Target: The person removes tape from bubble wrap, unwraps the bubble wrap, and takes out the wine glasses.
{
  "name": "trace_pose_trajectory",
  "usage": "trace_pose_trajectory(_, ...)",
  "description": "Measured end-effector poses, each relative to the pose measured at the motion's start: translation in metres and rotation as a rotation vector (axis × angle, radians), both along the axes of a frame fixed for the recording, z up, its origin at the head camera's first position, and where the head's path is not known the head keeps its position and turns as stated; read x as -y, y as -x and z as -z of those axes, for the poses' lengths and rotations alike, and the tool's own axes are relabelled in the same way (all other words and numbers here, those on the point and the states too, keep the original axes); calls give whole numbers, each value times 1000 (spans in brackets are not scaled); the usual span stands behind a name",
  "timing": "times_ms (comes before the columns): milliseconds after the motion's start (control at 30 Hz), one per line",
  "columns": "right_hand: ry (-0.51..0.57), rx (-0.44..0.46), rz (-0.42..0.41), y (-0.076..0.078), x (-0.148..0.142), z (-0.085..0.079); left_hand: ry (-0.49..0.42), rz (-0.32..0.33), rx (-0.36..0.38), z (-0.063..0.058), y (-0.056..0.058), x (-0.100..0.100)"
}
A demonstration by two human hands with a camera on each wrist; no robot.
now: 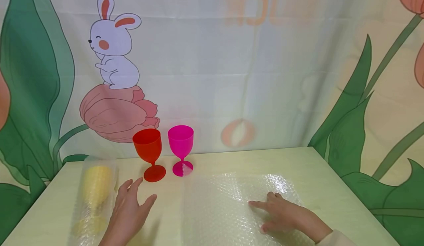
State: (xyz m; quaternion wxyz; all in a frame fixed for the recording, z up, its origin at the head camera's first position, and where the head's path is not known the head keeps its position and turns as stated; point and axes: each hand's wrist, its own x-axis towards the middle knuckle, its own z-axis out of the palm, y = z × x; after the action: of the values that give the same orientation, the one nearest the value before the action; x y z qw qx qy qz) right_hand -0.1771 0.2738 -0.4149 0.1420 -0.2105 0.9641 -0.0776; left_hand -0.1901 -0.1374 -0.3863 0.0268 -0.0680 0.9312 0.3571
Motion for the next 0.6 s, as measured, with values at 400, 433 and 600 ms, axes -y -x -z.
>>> trace_pose_trajectory(400, 7, -16, 0, -1, 0, -1, 93, -45, 35, -2, -4, 22)
trace_pose_trajectory(433, 8, -17, -1, -1, 1, -1, 96, -53, 43, -1, -4, 25)
trace_pose_trajectory(600, -3, -16, 15, -1, 2, -1, 134, -78, 53, -1, -5, 36)
